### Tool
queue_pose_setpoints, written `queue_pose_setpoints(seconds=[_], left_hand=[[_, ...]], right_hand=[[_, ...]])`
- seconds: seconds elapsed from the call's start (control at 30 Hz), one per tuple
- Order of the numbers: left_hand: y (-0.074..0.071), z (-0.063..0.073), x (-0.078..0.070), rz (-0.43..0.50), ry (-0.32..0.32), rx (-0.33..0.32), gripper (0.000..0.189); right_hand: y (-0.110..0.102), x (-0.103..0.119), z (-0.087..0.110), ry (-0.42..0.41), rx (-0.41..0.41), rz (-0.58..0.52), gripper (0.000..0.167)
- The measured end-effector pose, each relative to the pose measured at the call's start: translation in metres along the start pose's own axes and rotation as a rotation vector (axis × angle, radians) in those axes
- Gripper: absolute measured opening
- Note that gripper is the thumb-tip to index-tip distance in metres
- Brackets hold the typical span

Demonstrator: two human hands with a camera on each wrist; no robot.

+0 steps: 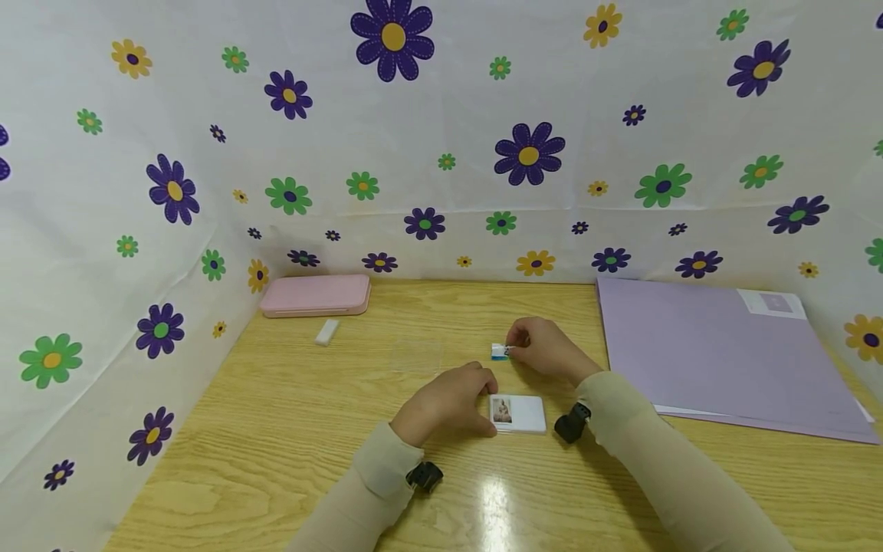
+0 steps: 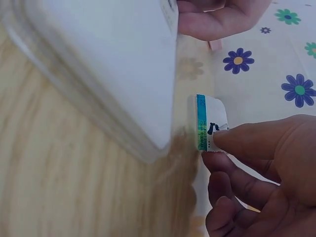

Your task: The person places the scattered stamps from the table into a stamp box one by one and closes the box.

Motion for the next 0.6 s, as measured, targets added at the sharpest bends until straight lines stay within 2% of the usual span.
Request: queue_pose_setpoints(seconds=[0.33,0.6], left_hand=[[0.001,0.000,-0.001,-0.011,0.001,0.000,0.052],[0.000,0.000,-0.001,-0.002,0.006,-0.003,0.052]], right_hand=[[-0.006,0.001,0.007,0.009,-0.024,-0.049,0.011],[-0.012,0.006,0.012,-0.012,-0.058,-0.054,0.004]])
Point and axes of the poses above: each hand's wrist, its own z-axis away from the middle knuckle, its own y-axis out of the palm, x = y × z, the point moved 6 cm from there along -z, towards the middle knuckle, and after that the axes turned 15 degrees about -y, right-handed, at the moved point
